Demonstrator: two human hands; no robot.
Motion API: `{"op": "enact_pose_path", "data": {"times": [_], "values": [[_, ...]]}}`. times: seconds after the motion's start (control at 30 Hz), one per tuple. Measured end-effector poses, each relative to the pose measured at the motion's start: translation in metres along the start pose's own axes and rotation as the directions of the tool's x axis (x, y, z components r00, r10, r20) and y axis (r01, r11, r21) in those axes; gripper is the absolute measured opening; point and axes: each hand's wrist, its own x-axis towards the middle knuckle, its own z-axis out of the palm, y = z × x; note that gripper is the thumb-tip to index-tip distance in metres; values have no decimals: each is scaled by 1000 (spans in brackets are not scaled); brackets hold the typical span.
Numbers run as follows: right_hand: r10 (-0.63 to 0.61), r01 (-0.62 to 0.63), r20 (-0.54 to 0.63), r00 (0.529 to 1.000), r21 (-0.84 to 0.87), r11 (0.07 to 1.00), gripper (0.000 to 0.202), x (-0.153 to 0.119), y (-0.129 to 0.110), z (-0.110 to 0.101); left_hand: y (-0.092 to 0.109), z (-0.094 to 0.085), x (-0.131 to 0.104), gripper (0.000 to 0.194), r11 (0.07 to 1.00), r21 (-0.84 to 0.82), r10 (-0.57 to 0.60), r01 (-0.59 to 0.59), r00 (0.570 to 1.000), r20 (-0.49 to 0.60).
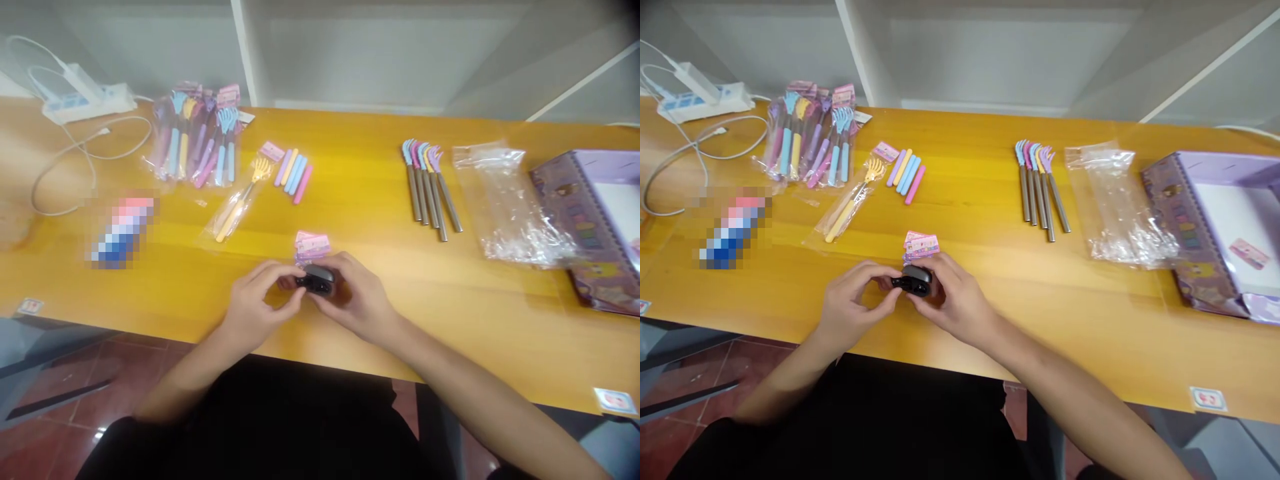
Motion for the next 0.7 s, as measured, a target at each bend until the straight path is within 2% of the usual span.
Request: {"op": "enact_pose_path", "data": {"times": [0.23,0.47,0.7], "values": [[1,-1,4,1000,-37,999,44,-2,5,1,-3,0,1,27,999,32,33,-34,998,52],[-5,5,9,1000,-32,999,45,-2,5,1,-5,3,-3,28,996,75,42,-44,999,20],[-12,12,-2,1000,-48,999,45,-4,4,1,-2,2,0,28,982,126,138,-138,990,13]]}}
